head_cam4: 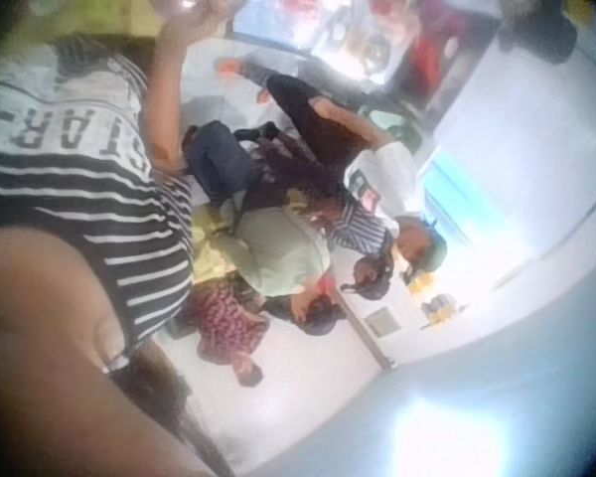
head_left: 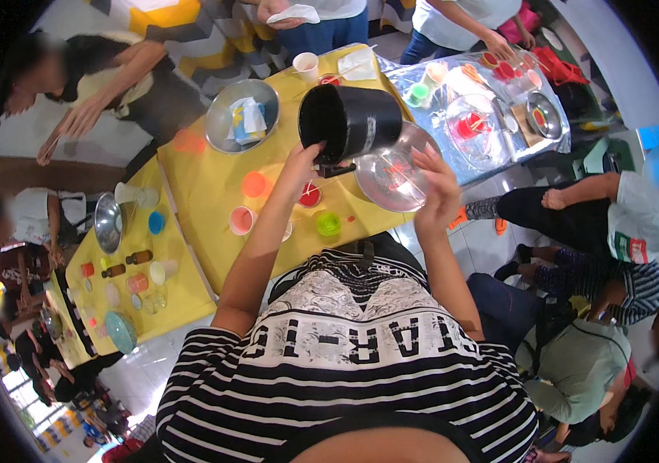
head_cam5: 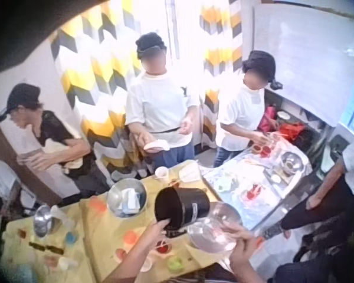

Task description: The person stirs a dark mixture in a black pot using a wooden stick. They repeatedly lift the pot to scrape the sides and pour the contents into a metal bowl, then return the pot to the table to continue stirring.

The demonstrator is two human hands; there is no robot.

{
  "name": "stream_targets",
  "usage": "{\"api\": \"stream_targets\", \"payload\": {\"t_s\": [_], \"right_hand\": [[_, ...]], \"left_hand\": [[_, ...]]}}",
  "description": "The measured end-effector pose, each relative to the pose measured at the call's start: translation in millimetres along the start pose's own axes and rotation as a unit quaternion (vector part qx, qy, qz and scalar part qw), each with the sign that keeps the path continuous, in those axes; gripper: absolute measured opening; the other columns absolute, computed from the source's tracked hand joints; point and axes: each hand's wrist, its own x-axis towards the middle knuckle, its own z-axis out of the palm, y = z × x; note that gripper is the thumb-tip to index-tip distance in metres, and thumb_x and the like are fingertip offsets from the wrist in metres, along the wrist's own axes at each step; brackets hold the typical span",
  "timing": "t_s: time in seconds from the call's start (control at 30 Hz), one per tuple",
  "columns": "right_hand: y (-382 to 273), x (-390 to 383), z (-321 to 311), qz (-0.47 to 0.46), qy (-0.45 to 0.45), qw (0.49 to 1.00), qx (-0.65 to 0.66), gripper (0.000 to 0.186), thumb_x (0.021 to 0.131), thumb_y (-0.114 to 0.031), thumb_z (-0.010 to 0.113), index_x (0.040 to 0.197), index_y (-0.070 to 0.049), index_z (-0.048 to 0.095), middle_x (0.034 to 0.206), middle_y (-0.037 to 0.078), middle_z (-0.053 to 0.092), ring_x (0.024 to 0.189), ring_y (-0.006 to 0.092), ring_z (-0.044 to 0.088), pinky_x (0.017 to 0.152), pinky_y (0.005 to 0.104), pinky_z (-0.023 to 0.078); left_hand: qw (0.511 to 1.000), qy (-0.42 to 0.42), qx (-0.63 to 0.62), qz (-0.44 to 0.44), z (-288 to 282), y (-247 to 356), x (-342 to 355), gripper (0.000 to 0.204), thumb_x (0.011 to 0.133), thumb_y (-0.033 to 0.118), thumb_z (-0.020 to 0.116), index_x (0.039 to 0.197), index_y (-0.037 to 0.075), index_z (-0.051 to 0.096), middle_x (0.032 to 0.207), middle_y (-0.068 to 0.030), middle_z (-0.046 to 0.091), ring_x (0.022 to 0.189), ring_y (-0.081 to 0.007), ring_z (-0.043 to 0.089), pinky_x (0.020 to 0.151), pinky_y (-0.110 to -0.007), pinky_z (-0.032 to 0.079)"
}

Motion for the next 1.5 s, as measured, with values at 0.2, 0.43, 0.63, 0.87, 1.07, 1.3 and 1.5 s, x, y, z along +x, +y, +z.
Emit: {"api": "stream_targets", "payload": {"t_s": [0.2, 0.43, 0.63, 0.87, 1.07, 1.3, 1.5], "right_hand": [[15.6, -53.6, -66.7, 0.142, 0.142, 0.979, -0.033, 0.015, 0.090, -0.018, 0.028, 0.084, -0.006, 0.035, 0.077, 0.027, 0.060, 0.061, 0.0288, 0.058, 0.062, 0.0343, 0.048], [-0.3, -82.4, -83.0, 0.183, 0.169, 0.968, 0.021, 0.022, 0.096, -0.024, 0.023, 0.088, -0.006, 0.032, 0.077, 0.024, 0.059, 0.058, 0.0267, 0.056, 0.057, 0.0343, 0.049], [0.3, -93.6, -95.8, 0.245, 0.186, 0.951, -0.006, 0.032, 0.096, -0.029, 0.030, 0.081, -0.003, 0.040, 0.074, 0.019, 0.060, 0.058, 0.0194, 0.056, 0.054, 0.0290, 0.048], [4.0, -94.2, -113.6, 0.280, 0.287, 0.915, -0.032, 0.029, 0.096, -0.025, 0.029, 0.087, -0.003, 0.045, 0.072, 0.012, 0.058, 0.057, 0.0162, 0.056, 0.051, 0.0268, 0.048], [33.6, -113.1, -122.1, 0.357, 0.294, 0.886, -0.033, 0.027, 0.095, -0.024, 0.035, 0.087, -0.003, 0.050, 0.077, 0.010, 0.060, 0.061, 0.0141, 0.056, 0.058, 0.0267, 0.047], [73.8, -140.0, -117.7, 0.500, 0.334, 0.798, 0.044, 0.029, 0.093, -0.030, 0.037, 0.092, -0.005, 0.052, 0.082, 0.007, 0.060, 0.065, 0.0133, 0.057, 0.061, 0.0255, 0.044], [82.3, -149.6, -118.6, 0.534, 0.337, 0.771, 0.084, 0.028, 0.093, -0.031, 0.038, 0.095, -0.006, 0.051, 0.084, 0.007, 0.059, 0.066, 0.0136, 0.056, 0.061, 0.0262, 0.044]], "left_hand": [[0.993, -0.093, -0.030, -0.072, 25.5, 28.4, 68.9, 0.034, 0.088, 0.029, 0.035, 0.111, 0.007, 0.048, 0.101, -0.0075, 0.062, 0.102, -0.0173, 0.053, 0.088, -0.044, 0.039], [0.983, -0.032, 0.114, -0.140, 76.1, 22.4, 184.0, 0.029, 0.082, 0.018, 0.043, 0.110, 0.018, 0.034, 0.090, -0.0056, 0.063, 0.084, -0.0157, 0.059, 0.080, -0.050, 0.038], [0.957, 0.037, 0.136, -0.255, 86.3, 3.0, 218.9, 0.021, 0.083, 0.023, 0.040, 0.097, 0.012, 0.052, 0.089, -0.0002, 0.062, 0.078, -0.0116, 0.050, 0.087, -0.046, 0.031], [0.948, 0.067, 0.105, -0.294, 81.6, -8.3, 220.0, 0.027, 0.085, 0.024, 0.038, 0.110, 0.017, 0.046, 0.093, -0.0017, 0.063, 0.095, -0.0134, 0.051, 0.089, -0.045, 0.029], [0.948, 0.088, 0.094, -0.290, 69.1, -20.4, 224.2, 0.027, 0.087, 0.026, 0.036, 0.111, 0.019, 0.046, 0.092, -0.0005, 0.064, 0.095, -0.0139, 0.049, 0.091, -0.044, 0.027], [0.948, 0.066, 0.086, -0.298, 52.0, -31.2, 221.0, 0.026, 0.087, 0.024, 0.038, 0.112, 0.019, 0.044, 0.088, -0.0001, 0.063, 0.089, -0.0137, 0.055, 0.089, -0.049, 0.030], [0.944, 0.036, 0.100, -0.312, 55.5, -25.9, 205.8, 0.027, 0.088, 0.028, 0.036, 0.107, 0.014, 0.048, 0.094, -0.0028, 0.062, 0.093, -0.0155, 0.050, 0.090, -0.043, 0.030]]}}
